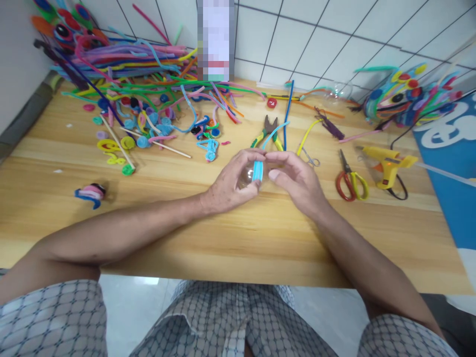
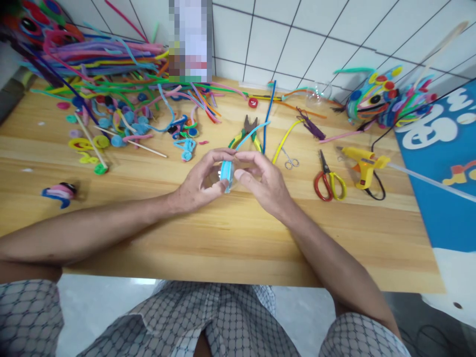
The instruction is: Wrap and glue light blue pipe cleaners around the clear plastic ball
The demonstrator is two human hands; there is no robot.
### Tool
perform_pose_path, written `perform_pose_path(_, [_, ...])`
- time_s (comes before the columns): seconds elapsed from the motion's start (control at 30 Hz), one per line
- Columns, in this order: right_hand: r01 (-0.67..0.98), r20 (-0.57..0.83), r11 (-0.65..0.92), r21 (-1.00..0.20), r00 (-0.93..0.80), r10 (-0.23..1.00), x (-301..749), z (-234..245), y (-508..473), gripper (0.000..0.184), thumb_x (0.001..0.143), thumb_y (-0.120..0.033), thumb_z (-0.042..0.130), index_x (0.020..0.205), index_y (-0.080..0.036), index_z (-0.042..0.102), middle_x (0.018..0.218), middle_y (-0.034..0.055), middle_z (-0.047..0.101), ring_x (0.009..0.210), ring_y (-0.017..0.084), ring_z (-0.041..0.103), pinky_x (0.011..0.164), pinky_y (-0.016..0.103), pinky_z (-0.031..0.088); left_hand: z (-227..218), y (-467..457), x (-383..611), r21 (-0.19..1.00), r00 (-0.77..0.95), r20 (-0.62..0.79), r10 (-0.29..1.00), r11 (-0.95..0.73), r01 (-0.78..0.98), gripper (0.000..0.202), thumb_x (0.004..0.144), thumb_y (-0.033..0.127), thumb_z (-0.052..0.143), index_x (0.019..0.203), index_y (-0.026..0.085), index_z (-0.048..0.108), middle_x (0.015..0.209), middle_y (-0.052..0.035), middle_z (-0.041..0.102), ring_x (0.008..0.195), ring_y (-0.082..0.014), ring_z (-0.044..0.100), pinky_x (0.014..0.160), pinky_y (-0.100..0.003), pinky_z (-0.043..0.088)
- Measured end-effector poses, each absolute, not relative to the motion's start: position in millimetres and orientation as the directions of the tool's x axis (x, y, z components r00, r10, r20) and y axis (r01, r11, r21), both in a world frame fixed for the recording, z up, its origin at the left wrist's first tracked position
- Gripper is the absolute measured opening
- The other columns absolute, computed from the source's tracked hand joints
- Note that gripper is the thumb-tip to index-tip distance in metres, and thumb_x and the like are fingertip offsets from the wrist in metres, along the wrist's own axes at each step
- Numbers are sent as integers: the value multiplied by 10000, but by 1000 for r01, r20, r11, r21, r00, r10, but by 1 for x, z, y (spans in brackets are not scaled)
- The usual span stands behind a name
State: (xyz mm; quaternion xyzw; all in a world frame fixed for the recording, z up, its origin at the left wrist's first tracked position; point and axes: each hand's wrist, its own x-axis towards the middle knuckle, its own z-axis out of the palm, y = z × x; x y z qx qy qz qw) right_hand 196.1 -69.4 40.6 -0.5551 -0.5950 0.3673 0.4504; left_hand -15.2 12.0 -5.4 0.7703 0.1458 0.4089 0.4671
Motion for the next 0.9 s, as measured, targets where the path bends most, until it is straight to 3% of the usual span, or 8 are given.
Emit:
perform_pose_path(0.13, [370, 151, 109, -923, 86, 985, 192, 42, -69, 284, 967, -493, 812, 1149, -277, 778, 1221, 45, 844, 1124, 251, 796, 996, 444, 657, -2, 11, -14, 804, 610, 529, 591, -579, -136, 437, 979, 259, 755, 1391, 260, 610, 1496, -140, 696, 1459, -306, 672, 1218, -522, 588])
perform_pose_path(0.47, [387, 182, 136, -912, 84, 980, 187, 41, -71, 299, 925, -474, 870, 1127, -286, 755, 1209, 44, 814, 1101, 248, 770, 965, 437, 650, -7, 13, -14, 746, 623, 586, 518, -646, -163, 440, 1043, 306, 700, 1466, 257, 589, 1487, -157, 682, 1448, -302, 663, 1194, -518, 597])
perform_pose_path(0.7, [336, 124, 87, -938, 89, 988, 189, 46, -69, 353, 880, -482, 909, 1119, -278, 748, 1189, 41, 824, 1102, 244, 777, 980, 425, 650, -16, 18, -10, 700, 602, 645, 470, -679, -220, 617, 964, 292, 756, 1548, 281, 558, 1518, -153, 655, 1487, -328, 632, 1252, -555, 565])
perform_pose_path(0.9, [320, 109, 72, -945, 100, 989, 191, 45, -67, 361, 881, -480, 897, 1129, -274, 734, 1190, 42, 835, 1088, 235, 794, 949, 401, 666, -15, 17, -10, 719, 634, 598, 490, -677, -156, 691, 923, 328, 813, 1554, 287, 535, 1538, -153, 650, 1489, -335, 636, 1264, -555, 565])
